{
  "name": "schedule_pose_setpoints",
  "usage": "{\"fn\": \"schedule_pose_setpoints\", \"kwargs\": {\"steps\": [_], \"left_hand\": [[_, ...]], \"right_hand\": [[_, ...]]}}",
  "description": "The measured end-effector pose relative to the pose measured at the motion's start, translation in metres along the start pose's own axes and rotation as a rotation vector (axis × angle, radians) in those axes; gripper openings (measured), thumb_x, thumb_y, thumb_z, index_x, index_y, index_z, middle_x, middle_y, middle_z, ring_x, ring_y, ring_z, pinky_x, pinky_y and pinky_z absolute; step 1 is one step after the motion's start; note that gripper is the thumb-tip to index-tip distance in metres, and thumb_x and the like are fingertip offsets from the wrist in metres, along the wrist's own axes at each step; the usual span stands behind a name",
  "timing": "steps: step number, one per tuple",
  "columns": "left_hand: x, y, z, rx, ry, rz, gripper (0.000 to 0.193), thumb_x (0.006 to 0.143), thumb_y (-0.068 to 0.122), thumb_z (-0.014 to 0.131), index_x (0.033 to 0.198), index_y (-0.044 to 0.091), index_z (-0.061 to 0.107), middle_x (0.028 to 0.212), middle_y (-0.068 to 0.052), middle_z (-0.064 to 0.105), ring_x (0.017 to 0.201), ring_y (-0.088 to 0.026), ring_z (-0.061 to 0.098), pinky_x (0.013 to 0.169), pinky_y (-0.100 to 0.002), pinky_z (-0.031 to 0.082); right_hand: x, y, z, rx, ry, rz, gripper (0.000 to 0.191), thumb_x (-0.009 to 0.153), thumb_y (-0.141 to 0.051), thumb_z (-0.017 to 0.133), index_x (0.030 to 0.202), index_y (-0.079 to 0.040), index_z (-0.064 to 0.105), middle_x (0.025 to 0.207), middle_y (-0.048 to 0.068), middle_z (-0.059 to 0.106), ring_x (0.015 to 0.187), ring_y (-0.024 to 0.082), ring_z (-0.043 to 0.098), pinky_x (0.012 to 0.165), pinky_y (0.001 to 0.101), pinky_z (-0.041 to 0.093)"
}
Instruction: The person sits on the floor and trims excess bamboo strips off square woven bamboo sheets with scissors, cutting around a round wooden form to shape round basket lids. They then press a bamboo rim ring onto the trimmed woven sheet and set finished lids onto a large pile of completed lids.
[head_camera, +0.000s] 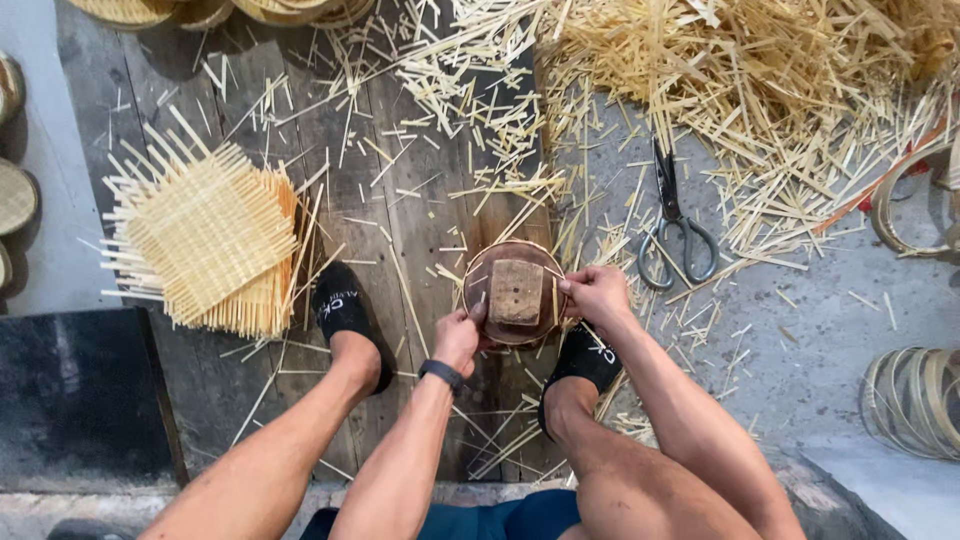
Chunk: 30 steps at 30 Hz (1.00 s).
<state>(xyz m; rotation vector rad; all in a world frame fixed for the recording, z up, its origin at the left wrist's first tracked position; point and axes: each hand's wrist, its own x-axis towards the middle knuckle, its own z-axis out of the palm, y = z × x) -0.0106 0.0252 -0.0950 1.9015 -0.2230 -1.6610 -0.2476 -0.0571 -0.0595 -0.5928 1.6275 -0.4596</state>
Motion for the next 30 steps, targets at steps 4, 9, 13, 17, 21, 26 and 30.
{"fn": "schedule_pose_setpoints", "kwargs": {"steps": [4,9,13,17,21,26,30], "left_hand": [[-0.002,0.003,0.006,0.211,0.144,0.107,0.031,0.102,0.022,0.072,0.098,-0.008,0.075,0.084,-0.012,0.07,0.067,-0.016,0.057,0.059,-0.038,0.05],[-0.018,0.016,0.005,-0.326,-0.06,0.023,0.023,0.101,0.019,0.062,0.113,0.0,0.069,0.099,-0.008,0.074,0.08,-0.018,0.069,0.068,-0.038,0.059],[-0.026,0.007,0.019,-0.61,-0.219,-0.085,0.026,0.101,0.018,0.055,0.116,0.0,0.066,0.109,-0.013,0.076,0.092,-0.026,0.077,0.079,-0.044,0.065],[-0.018,-0.011,0.038,-0.493,-0.009,-0.097,0.023,0.102,0.013,0.055,0.113,-0.002,0.067,0.106,-0.015,0.075,0.084,-0.029,0.076,0.069,-0.041,0.065],[-0.013,-0.014,0.047,-0.427,0.112,-0.109,0.021,0.104,0.015,0.058,0.111,-0.003,0.067,0.103,-0.015,0.073,0.08,-0.026,0.074,0.063,-0.039,0.065],[-0.029,0.032,0.012,-0.148,-0.033,0.227,0.023,0.099,0.014,0.064,0.114,-0.003,0.071,0.103,-0.013,0.076,0.084,-0.022,0.071,0.069,-0.038,0.061],[-0.054,0.094,-0.016,0.408,-0.133,0.836,0.037,0.096,0.009,0.066,0.132,0.003,0.066,0.116,-0.012,0.077,0.105,-0.019,0.073,0.091,-0.034,0.056]], "right_hand": [[-0.01,-0.004,0.005,-0.152,0.104,-0.087,0.015,0.089,-0.007,0.075,0.097,0.005,0.077,0.081,0.014,0.075,0.063,0.018,0.07,0.057,0.0341,0.059],[-0.036,-0.002,-0.004,0.409,-0.288,0.109,0.026,0.096,-0.016,0.066,0.109,0.006,0.07,0.091,0.009,0.079,0.074,0.015,0.077,0.068,0.0299,0.066],[-0.04,0.009,0.005,0.21,-0.24,0.152,0.029,0.098,-0.016,0.065,0.109,0.011,0.068,0.084,0.019,0.076,0.067,0.025,0.076,0.06,0.0343,0.064],[-0.033,0.022,0.021,0.141,-0.096,0.089,0.027,0.097,-0.015,0.066,0.101,0.012,0.07,0.08,0.022,0.075,0.063,0.028,0.075,0.055,0.0365,0.063],[-0.036,0.026,0.026,0.131,-0.056,0.038,0.025,0.096,-0.014,0.066,0.096,0.01,0.072,0.074,0.019,0.075,0.059,0.027,0.075,0.051,0.0358,0.063],[-0.047,0.003,0.008,-0.006,-0.128,0.052,0.028,0.099,-0.017,0.063,0.107,0.009,0.07,0.09,0.021,0.074,0.078,0.028,0.077,0.058,0.0383,0.064],[-0.064,-0.044,-0.014,-0.158,0.005,-0.738,0.038,0.097,-0.012,0.069,0.133,-0.001,0.064,0.116,0.014,0.074,0.107,0.028,0.07,0.09,0.0367,0.057]]}}
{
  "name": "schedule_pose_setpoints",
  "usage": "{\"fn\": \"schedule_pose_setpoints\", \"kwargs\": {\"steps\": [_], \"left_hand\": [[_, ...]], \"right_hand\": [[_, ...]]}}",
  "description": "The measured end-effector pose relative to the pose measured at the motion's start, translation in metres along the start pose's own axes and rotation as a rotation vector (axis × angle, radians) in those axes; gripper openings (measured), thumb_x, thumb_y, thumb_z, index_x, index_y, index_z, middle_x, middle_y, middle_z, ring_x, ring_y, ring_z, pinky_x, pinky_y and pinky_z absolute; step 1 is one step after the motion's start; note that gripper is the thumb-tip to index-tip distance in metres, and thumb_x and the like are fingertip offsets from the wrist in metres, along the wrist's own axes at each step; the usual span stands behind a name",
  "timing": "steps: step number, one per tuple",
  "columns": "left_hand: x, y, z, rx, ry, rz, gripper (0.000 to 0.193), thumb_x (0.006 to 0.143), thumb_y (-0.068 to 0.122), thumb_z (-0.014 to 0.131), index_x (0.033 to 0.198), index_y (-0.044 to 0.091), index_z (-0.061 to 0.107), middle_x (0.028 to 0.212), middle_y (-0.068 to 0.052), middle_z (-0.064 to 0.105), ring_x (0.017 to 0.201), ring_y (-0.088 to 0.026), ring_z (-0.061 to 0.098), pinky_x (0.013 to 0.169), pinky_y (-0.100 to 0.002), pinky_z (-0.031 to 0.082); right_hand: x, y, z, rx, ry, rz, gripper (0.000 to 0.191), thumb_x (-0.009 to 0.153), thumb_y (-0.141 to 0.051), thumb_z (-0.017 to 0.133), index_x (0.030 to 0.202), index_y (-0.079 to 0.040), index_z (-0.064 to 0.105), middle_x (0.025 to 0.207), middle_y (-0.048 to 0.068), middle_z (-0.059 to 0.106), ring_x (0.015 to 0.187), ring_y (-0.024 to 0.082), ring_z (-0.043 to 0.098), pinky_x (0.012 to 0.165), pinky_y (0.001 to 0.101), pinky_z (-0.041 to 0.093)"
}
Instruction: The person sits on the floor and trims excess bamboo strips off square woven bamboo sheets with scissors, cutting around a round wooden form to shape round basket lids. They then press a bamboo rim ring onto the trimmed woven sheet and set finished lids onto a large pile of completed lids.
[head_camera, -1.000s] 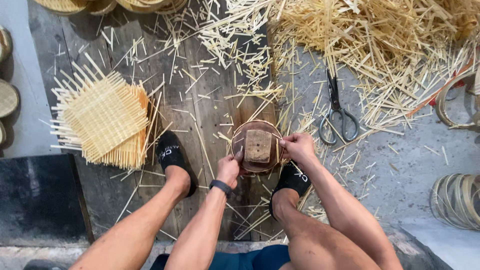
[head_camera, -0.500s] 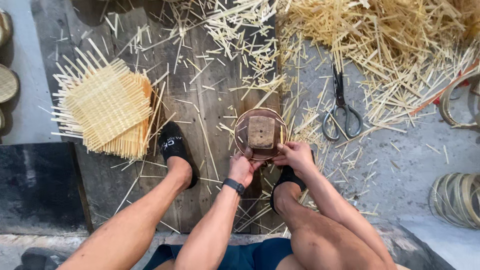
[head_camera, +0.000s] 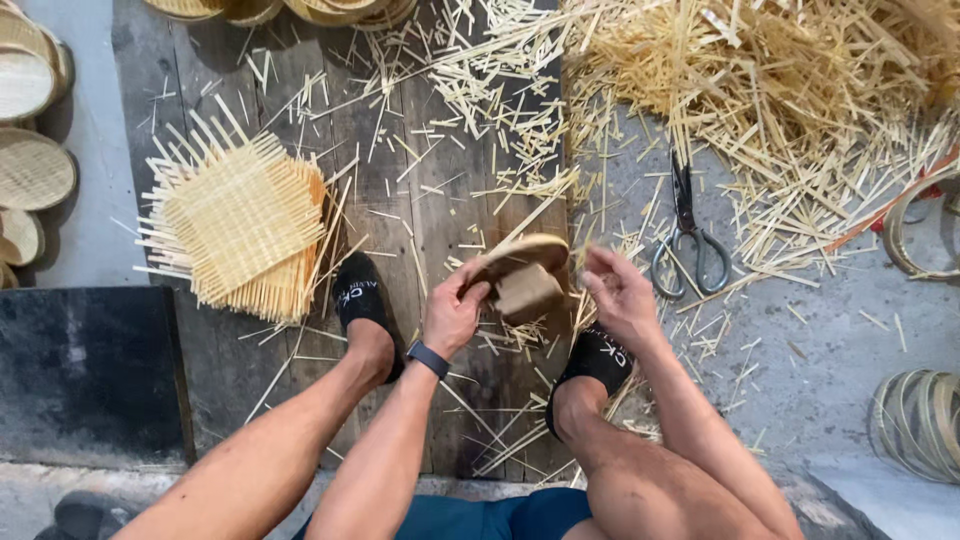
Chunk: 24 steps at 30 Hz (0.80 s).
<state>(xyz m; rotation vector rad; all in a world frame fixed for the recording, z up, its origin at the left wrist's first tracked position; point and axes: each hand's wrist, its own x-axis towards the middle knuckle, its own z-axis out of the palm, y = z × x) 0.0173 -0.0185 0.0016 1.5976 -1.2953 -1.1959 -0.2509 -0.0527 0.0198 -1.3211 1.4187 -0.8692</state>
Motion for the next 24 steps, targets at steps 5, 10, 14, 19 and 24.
{"fn": "schedule_pose_setpoints", "kwargs": {"steps": [5,10,14,19,24], "left_hand": [[0.009,0.058,0.011,0.165,-0.131,0.285,0.04,0.091,0.009,0.074,0.129,0.005,0.065,0.122,-0.017,0.072,0.107,-0.027,0.071,0.087,-0.036,0.059],[0.01,0.076,0.034,0.23,0.09,0.363,0.031,0.097,0.01,0.069,0.128,0.008,0.068,0.112,-0.015,0.074,0.101,-0.032,0.073,0.085,-0.038,0.058],[0.011,0.071,0.034,0.28,0.121,0.404,0.03,0.097,0.011,0.071,0.127,0.008,0.068,0.11,-0.014,0.075,0.1,-0.033,0.073,0.085,-0.039,0.057],[0.019,0.07,0.033,0.016,0.059,0.172,0.037,0.097,0.024,0.072,0.129,0.006,0.068,0.11,-0.016,0.076,0.095,-0.025,0.075,0.082,-0.036,0.058],[0.015,0.083,0.056,-0.122,0.137,0.029,0.041,0.105,0.039,0.058,0.128,0.007,0.068,0.105,-0.015,0.078,0.095,-0.022,0.074,0.081,-0.033,0.058]], "right_hand": [[0.015,-0.05,-0.003,-0.297,-0.123,-0.365,0.045,0.085,-0.006,0.075,0.13,-0.007,0.068,0.126,0.015,0.07,0.116,0.031,0.068,0.097,0.0378,0.055],[0.02,-0.054,0.011,-0.312,-0.056,-0.287,0.035,0.09,-0.003,0.071,0.124,-0.01,0.072,0.121,0.012,0.074,0.107,0.027,0.073,0.091,0.0334,0.059],[0.019,-0.037,0.009,-0.264,-0.049,-0.243,0.032,0.091,-0.004,0.071,0.123,-0.009,0.072,0.119,0.013,0.075,0.109,0.027,0.074,0.093,0.0345,0.059],[0.011,-0.024,0.014,-0.14,0.032,-0.056,0.073,0.085,-0.019,0.083,0.144,0.003,0.045,0.13,0.026,0.061,0.119,0.036,0.062,0.097,0.0436,0.052],[-0.002,-0.017,0.032,0.8,-0.034,0.815,0.057,0.08,-0.025,0.073,0.131,-0.018,0.048,0.115,0.001,0.067,0.106,0.023,0.069,0.081,0.0514,0.062]]}}
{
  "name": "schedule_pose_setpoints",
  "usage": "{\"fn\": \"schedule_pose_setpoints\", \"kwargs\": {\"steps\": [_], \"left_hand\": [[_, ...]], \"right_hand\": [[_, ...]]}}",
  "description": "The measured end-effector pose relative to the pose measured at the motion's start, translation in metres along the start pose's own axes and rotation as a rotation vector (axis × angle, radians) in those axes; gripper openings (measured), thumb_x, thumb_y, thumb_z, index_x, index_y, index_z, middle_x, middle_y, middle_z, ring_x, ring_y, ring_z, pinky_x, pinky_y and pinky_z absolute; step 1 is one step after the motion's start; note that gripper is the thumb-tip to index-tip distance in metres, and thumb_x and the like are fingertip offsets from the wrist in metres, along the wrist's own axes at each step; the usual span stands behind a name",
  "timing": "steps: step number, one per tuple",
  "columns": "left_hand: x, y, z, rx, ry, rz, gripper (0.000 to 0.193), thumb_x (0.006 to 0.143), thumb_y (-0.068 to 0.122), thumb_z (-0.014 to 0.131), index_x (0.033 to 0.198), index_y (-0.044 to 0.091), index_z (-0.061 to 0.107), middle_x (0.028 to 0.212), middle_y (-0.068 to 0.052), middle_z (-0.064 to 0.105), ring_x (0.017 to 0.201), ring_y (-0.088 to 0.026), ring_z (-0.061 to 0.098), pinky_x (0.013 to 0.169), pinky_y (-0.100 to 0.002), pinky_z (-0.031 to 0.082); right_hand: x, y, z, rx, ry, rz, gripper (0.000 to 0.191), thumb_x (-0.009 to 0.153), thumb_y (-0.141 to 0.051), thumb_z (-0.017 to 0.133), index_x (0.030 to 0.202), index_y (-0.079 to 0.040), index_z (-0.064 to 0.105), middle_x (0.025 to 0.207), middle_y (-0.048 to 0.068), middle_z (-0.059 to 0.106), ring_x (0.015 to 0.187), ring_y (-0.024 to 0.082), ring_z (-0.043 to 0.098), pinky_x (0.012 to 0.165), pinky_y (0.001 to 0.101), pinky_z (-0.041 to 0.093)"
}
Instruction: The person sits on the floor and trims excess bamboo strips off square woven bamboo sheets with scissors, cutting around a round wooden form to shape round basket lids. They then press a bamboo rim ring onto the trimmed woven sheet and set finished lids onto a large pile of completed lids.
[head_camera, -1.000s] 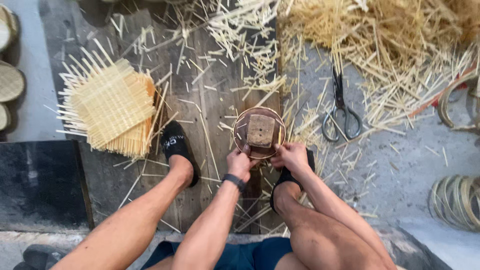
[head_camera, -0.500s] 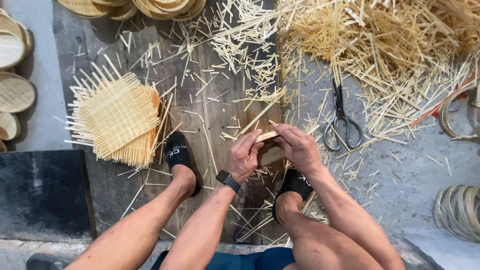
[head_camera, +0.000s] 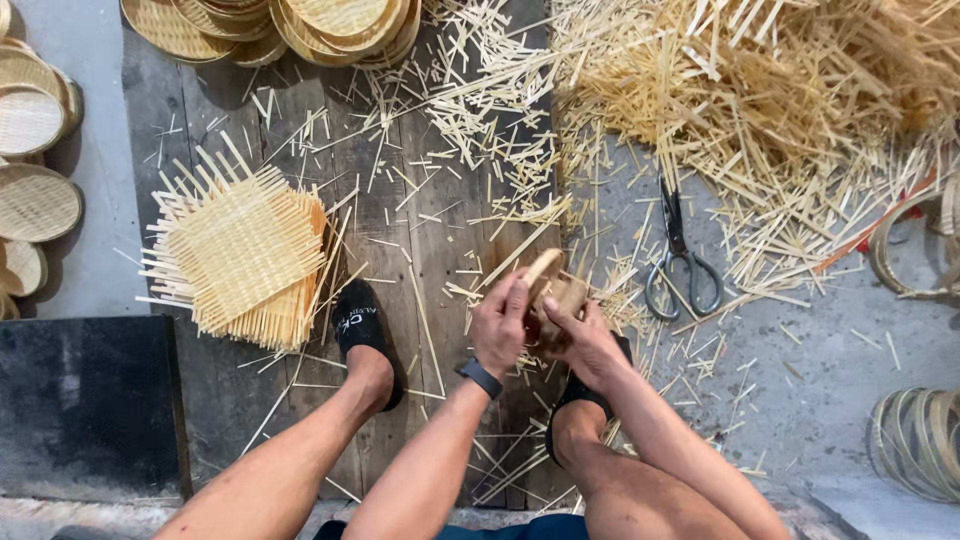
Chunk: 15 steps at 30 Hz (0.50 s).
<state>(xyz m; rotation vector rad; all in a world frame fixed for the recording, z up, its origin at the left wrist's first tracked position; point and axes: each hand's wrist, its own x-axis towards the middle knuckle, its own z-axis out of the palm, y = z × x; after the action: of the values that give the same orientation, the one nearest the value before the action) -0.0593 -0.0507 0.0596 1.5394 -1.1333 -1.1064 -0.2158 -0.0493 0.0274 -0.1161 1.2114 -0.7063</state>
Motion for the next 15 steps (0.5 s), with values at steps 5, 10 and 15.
{"fn": "schedule_pose_setpoints", "kwargs": {"steps": [5,10,15], "left_hand": [[0.003,0.011,0.015,0.361,-0.04,-0.042,0.041,0.103,0.042,0.054,0.125,0.011,0.07,0.091,-0.015,0.078,0.088,-0.035,0.074,0.074,-0.041,0.057],[0.022,0.011,0.004,0.36,0.003,0.159,0.035,0.105,0.042,0.054,0.113,0.015,0.074,0.092,-0.014,0.076,0.084,-0.035,0.075,0.068,-0.042,0.058],[0.03,0.002,-0.008,0.351,0.024,0.266,0.035,0.105,0.043,0.055,0.112,0.015,0.074,0.098,-0.014,0.077,0.086,-0.034,0.076,0.07,-0.04,0.06]], "right_hand": [[0.01,0.017,0.002,0.125,-0.102,-0.079,0.04,0.088,-0.028,0.073,0.121,-0.011,0.059,0.106,0.003,0.069,0.095,0.019,0.069,0.078,0.0421,0.06],[0.017,0.027,0.011,0.205,-0.135,-0.16,0.036,0.093,-0.027,0.074,0.12,-0.007,0.06,0.107,0.004,0.068,0.095,0.018,0.068,0.08,0.0399,0.059],[0.012,0.026,0.025,0.176,-0.125,-0.167,0.041,0.088,-0.025,0.073,0.122,-0.009,0.057,0.11,0.005,0.067,0.097,0.021,0.069,0.08,0.0466,0.061]]}}
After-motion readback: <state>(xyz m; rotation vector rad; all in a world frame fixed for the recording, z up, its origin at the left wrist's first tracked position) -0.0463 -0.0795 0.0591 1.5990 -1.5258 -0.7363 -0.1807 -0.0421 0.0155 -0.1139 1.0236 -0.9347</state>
